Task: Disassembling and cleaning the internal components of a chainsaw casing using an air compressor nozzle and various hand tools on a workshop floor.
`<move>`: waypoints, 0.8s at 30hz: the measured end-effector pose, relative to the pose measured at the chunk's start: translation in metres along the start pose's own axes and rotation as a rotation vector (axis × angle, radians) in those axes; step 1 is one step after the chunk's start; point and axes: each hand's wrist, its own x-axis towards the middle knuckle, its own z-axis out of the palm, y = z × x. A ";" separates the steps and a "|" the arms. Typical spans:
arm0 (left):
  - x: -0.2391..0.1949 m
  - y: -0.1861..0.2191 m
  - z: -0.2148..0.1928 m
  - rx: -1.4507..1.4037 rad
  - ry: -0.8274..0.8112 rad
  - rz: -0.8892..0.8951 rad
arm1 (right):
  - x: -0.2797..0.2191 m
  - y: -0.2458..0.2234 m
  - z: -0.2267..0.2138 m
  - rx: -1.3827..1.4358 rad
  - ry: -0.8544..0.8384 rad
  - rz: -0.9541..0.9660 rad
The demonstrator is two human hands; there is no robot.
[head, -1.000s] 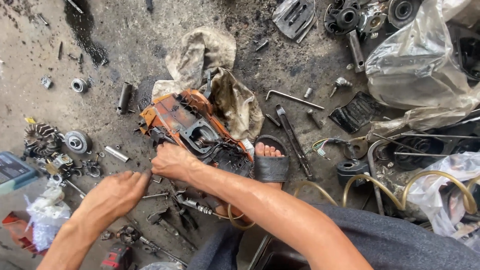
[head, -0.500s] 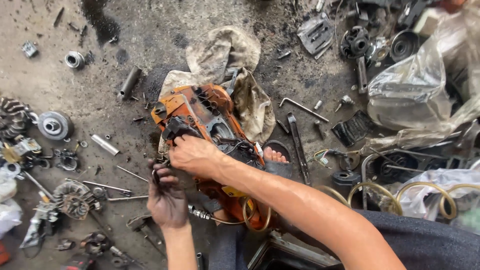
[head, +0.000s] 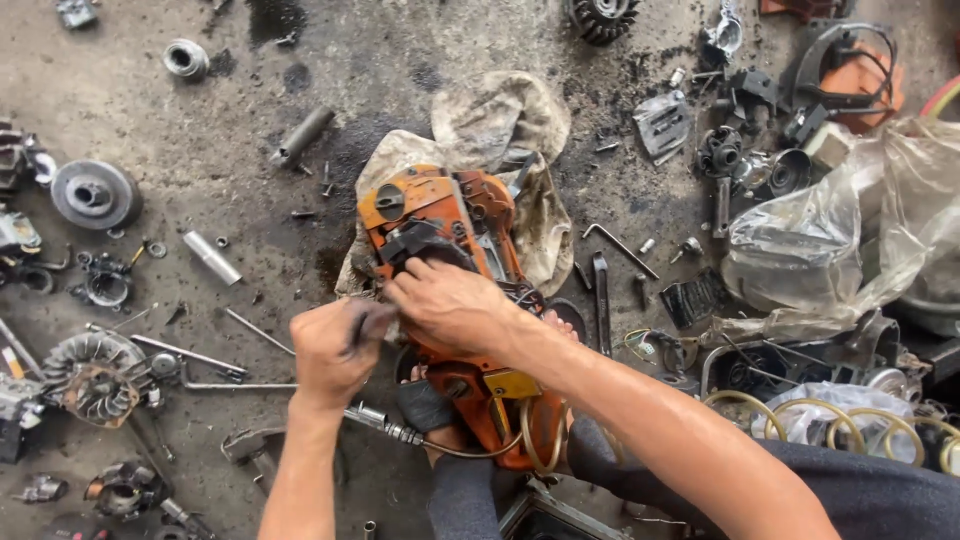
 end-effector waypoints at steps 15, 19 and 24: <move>-0.049 0.033 0.033 -2.082 0.238 -0.645 | 0.022 -0.003 -0.060 0.006 -0.521 0.038; -0.046 0.024 0.045 -2.003 0.234 -0.453 | 0.036 -0.013 -0.073 -0.027 -0.641 0.060; -0.004 -0.008 -0.003 -0.827 -0.101 -0.094 | 0.045 -0.018 -0.089 -0.080 -0.638 0.023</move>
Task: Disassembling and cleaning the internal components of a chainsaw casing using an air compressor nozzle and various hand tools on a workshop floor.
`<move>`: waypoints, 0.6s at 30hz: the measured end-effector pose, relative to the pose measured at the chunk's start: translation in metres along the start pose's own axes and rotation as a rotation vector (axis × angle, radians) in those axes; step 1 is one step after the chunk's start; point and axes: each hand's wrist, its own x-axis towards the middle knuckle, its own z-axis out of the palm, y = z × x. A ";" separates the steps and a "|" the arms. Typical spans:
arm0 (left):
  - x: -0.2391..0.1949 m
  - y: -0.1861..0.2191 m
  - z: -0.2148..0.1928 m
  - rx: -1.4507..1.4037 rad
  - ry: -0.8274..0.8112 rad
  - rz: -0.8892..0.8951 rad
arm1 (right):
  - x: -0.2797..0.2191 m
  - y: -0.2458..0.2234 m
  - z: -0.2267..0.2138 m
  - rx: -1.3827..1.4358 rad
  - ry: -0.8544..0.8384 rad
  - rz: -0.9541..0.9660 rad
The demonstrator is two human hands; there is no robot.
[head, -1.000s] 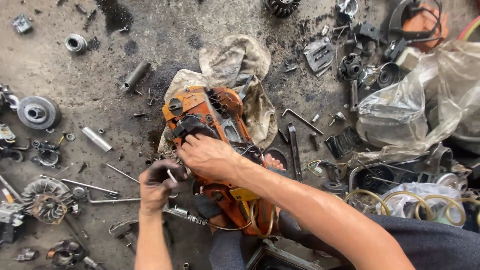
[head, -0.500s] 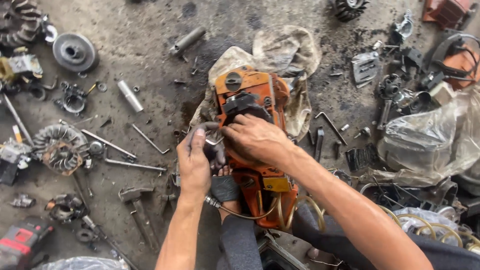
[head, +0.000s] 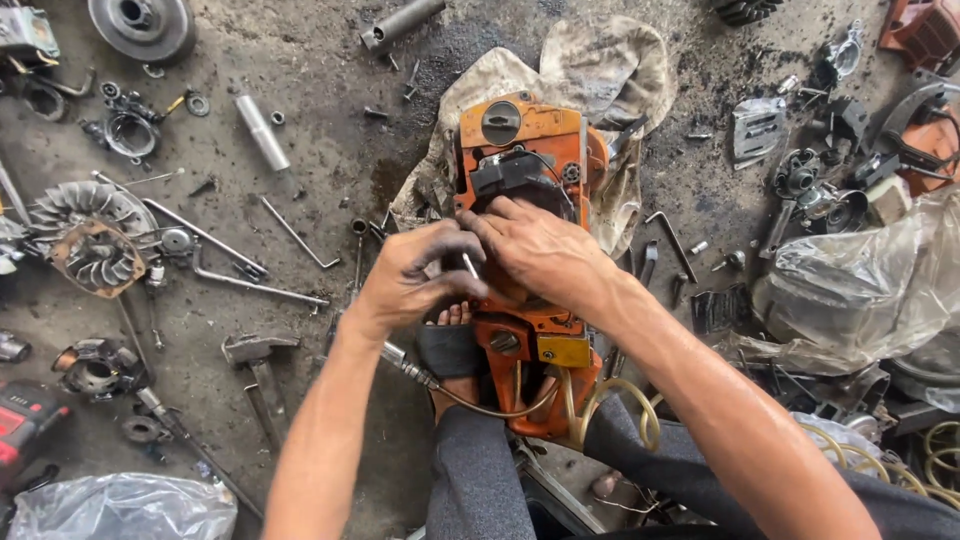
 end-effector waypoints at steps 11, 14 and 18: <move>0.012 0.059 0.023 0.380 0.289 -0.279 | 0.001 0.010 0.056 0.047 0.365 -0.053; 0.001 0.059 0.033 -0.255 0.455 -0.426 | 0.000 0.006 0.043 0.040 0.326 -0.063; -0.021 0.046 0.054 -1.069 0.592 -0.396 | 0.001 0.006 0.040 0.008 0.216 -0.057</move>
